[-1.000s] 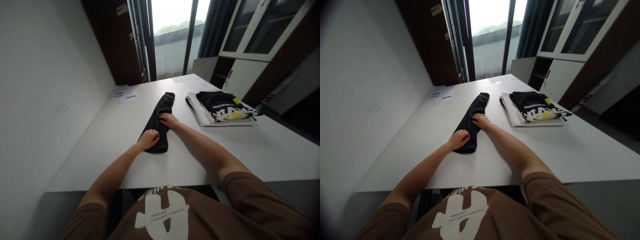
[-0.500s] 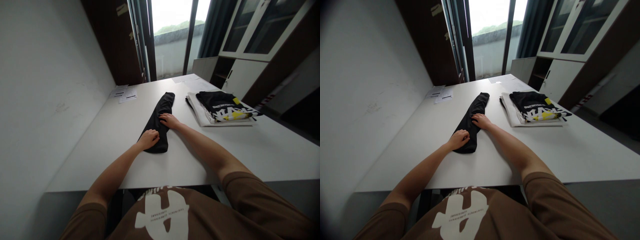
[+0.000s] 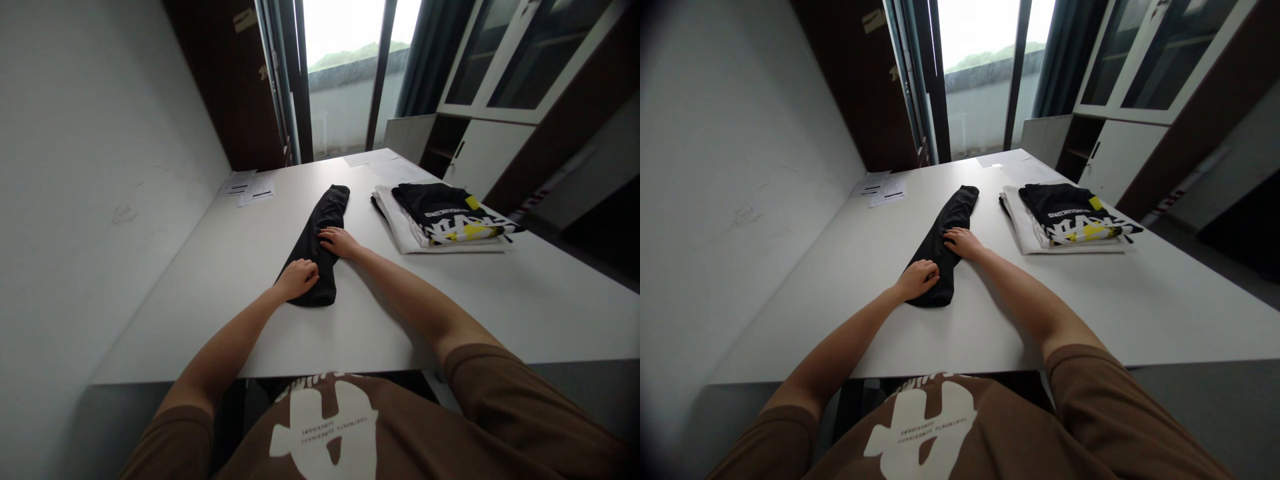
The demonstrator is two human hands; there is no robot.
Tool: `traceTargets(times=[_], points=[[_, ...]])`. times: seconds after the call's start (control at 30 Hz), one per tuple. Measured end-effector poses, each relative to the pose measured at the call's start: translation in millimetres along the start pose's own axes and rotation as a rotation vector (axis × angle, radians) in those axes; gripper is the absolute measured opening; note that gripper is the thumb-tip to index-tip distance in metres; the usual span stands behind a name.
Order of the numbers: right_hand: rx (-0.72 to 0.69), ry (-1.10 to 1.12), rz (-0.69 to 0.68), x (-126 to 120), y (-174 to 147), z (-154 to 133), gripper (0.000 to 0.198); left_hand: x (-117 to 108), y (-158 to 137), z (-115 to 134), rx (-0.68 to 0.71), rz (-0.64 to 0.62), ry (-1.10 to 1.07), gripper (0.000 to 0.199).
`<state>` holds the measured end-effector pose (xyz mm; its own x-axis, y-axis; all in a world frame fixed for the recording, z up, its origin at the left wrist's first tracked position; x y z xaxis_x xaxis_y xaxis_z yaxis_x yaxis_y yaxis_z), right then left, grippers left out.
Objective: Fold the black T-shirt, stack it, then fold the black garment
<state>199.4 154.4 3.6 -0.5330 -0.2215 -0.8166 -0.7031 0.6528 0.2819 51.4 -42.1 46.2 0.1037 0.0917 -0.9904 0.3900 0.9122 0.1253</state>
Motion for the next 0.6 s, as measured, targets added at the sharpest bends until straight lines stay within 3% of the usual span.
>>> traceTargets(times=[0.6], points=[[-0.011, -0.001, -0.002, 0.2, 0.0, 1.2, 0.043, -1.1, 0.3, -0.1, -0.006, -0.002, -0.019, 0.01]])
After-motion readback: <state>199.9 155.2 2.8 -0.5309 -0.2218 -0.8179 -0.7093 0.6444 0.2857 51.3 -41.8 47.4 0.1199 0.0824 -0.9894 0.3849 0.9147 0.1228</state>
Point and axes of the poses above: each hand's wrist, its own y-axis towards the middle knuckle, its own x-axis out of the palm, z = x × y, the point moved 4 cm from there along y, towards the middle knuckle, and after that the axes turned 12 degrees about y, right-handed, at the moved point
